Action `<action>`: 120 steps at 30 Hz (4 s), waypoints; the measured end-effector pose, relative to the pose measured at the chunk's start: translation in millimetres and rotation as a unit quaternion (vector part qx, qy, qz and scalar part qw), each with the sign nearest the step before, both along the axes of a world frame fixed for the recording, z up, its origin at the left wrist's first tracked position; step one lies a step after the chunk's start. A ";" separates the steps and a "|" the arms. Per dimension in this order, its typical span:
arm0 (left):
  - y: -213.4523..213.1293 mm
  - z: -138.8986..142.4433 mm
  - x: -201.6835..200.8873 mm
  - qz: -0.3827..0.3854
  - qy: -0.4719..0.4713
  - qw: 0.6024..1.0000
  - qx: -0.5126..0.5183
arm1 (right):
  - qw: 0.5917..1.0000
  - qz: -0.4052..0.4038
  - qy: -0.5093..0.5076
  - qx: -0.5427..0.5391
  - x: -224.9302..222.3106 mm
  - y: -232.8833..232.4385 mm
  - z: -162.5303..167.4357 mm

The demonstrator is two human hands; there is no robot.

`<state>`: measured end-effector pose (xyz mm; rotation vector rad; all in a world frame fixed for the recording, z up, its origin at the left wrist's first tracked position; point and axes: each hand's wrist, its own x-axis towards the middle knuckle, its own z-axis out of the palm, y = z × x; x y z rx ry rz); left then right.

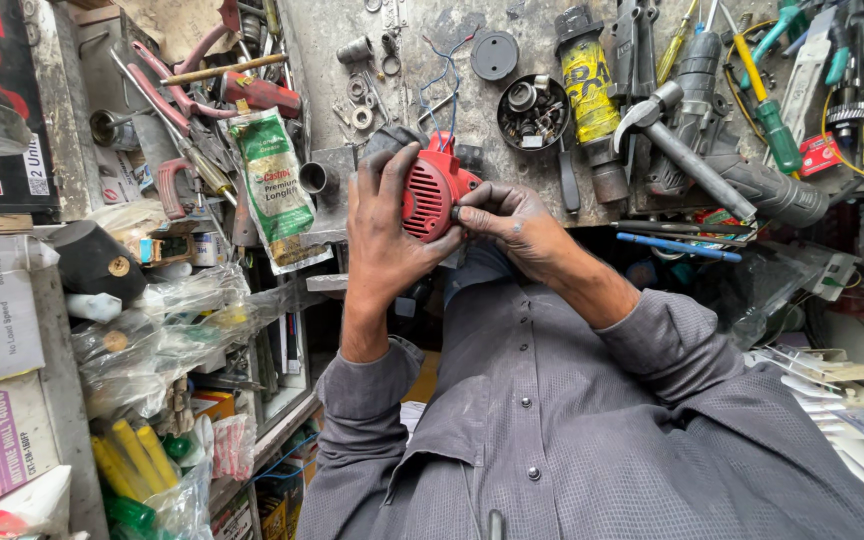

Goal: The person repairs a small red electric motor at a cluttered workbench. They unscrew and remove the motor housing with a screwdriver, handle small internal parts and wires, sort components in a container, and reattach and adjust the motor and its wiring by hand.

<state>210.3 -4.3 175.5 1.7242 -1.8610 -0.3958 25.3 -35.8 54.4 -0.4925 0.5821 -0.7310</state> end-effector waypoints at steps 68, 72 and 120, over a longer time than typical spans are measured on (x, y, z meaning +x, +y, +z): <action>-9.5 5.7 0.1 -0.181 -0.091 0.973 -0.107 | 0.464 -0.186 0.772 -0.392 -271.2 -61.6 -83.9; -10.6 5.9 1.1 -0.172 -0.094 0.975 -0.103 | 0.565 -0.242 0.656 -0.438 -249.0 -15.2 -36.1; -8.8 6.9 -3.4 -0.167 -0.096 0.975 -0.112 | 0.650 -0.056 0.558 -0.512 -152.8 38.9 99.3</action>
